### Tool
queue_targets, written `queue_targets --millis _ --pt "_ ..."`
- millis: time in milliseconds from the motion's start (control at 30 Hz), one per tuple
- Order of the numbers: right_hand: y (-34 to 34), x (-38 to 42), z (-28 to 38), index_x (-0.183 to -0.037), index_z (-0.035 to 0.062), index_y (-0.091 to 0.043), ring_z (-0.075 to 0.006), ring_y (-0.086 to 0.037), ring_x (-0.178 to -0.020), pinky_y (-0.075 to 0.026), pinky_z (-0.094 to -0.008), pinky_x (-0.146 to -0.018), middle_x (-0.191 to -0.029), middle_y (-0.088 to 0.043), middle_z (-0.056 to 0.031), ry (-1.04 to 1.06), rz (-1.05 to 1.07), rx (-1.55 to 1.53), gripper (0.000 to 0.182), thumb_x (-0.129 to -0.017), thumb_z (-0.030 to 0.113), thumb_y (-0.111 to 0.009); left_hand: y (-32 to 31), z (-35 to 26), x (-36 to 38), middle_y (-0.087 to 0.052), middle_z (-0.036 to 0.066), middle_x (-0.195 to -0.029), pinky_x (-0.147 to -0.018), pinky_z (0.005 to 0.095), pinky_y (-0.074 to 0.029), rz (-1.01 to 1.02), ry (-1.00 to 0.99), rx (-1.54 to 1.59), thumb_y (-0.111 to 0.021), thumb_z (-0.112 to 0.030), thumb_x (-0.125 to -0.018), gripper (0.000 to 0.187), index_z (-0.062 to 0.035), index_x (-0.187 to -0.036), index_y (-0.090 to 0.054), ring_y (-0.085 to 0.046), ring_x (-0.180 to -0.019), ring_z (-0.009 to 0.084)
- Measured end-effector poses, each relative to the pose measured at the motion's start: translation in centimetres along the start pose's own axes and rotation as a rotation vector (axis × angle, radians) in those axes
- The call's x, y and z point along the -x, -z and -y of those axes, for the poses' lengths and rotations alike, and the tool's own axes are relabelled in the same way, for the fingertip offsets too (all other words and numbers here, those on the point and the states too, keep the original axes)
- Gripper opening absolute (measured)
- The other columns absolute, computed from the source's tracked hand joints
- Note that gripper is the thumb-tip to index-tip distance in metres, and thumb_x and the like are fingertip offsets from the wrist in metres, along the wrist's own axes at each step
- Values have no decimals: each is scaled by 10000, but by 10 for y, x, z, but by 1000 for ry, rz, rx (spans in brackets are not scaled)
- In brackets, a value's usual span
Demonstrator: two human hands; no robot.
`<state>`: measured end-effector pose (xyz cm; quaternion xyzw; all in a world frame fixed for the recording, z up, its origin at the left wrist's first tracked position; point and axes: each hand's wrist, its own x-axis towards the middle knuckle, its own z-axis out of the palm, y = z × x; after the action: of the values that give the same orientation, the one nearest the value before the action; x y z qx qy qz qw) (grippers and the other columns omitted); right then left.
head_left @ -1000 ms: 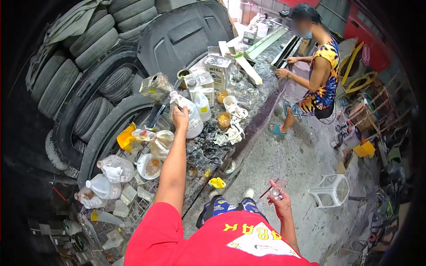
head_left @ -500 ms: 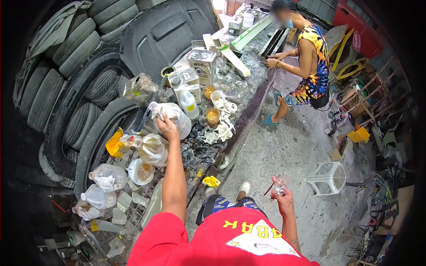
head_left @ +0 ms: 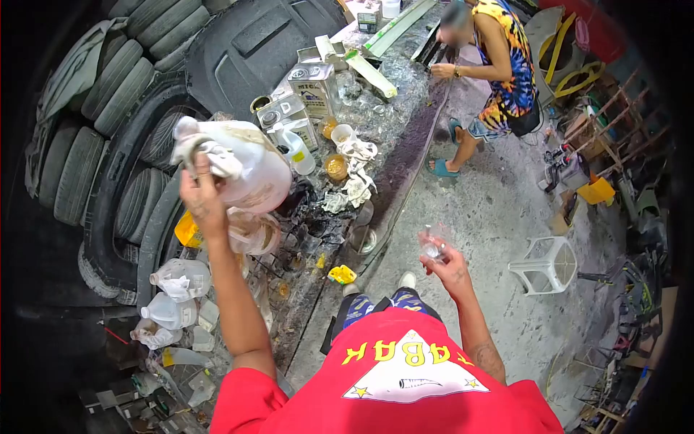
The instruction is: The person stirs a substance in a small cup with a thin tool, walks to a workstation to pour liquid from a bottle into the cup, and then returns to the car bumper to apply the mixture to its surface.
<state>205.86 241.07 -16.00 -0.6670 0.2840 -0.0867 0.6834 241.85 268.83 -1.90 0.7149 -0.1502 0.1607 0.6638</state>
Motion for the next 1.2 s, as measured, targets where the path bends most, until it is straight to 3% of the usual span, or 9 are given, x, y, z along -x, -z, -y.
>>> queue_targets --millis 167,233,333,400,500,533,633,733,1200 --pt "-8 -17 19 -1276 43 -657 -116 -647 -836 -510 -241 -681 -1254 -647 -55 147 76 28 460 -844 125 -790 31 -93 16 -658 19 -963 -664 243 -488 83 -54 -29 -590 -339 -1029 361 -12 -1175 -644 -603 -793 78" --pt "-12 -29 16 -1251 57 -670 -101 -647 -848 -508 -241 -687 -1291 -646 -63 351 146 154 443 -837 147 -800 39 -120 37 -649 7 -928 -692 234 -465 127 -62 -132 -575 -341 -1035 356 -3 -1110 -657 -587 -788 76" --pt "-23 -34 22 -1213 45 -677 -96 -631 -802 -489 -237 -664 -1307 -646 -77 392 203 183 431 -823 177 -806 47 -151 73 -621 -3 -854 -667 232 -436 340 41 -343 -553 -300 -1047 317 -2 -1028 -659 -539 -758 65" --pt "-32 -38 25 -1208 38 -675 -101 -622 -775 -480 -237 -651 -1302 -648 -71 417 253 207 434 -817 176 -805 46 -158 98 -669 22 -916 -722 268 -468 546 37 -419 -565 -179 -1027 253 36 -1136 -644 -582 -793 100" --pt "-48 -42 29 -1200 28 -672 -102 -579 -689 -464 -238 -626 -1276 -652 -63 509 343 186 415 -813 133 -780 34 -164 130 -664 162 -820 -684 339 -486 817 99 -587 -596 -82 -970 163 -26 -1116 -643 -655 -734 221" --pt "-54 -44 33 -1195 27 -673 -98 -567 -671 -461 -241 -616 -1270 -651 -67 503 383 179 403 -810 109 -761 34 -162 139 -657 111 -823 -690 346 -495 891 166 -560 -571 -109 -987 142 -6 -1063 -632 -644 -717 212" --pt "-70 -42 43 -1190 24 -671 -93 -550 -648 -460 -246 -602 -1265 -648 -80 489 490 164 396 -801 72 -731 37 -153 163 -667 222 -844 -662 435 -491 979 172 -637 -604 -134 -966 147 -18 -1056 -603 -653 -753 417" --pt "-86 -41 44 -1195 26 -665 -94 -554 -648 -464 -249 -598 -1267 -644 -101 513 573 173 408 -793 54 -720 42 -146 180 -656 259 -849 -669 499 -479 1052 235 -760 -607 -189 -974 195 -20 -1059 -556 -623 -800 484" --pt "-120 -17 48 -1157 20 -653 -310 -654 -789 -527 -397 -697 -1240 -646 -134 586 744 287 330 -859 139 -729 44 -141 203 -638 288 -730 -619 547 -496 1247 297 -984 -505 -324 -1030 379 50 -970 -488 -643 -725 485"
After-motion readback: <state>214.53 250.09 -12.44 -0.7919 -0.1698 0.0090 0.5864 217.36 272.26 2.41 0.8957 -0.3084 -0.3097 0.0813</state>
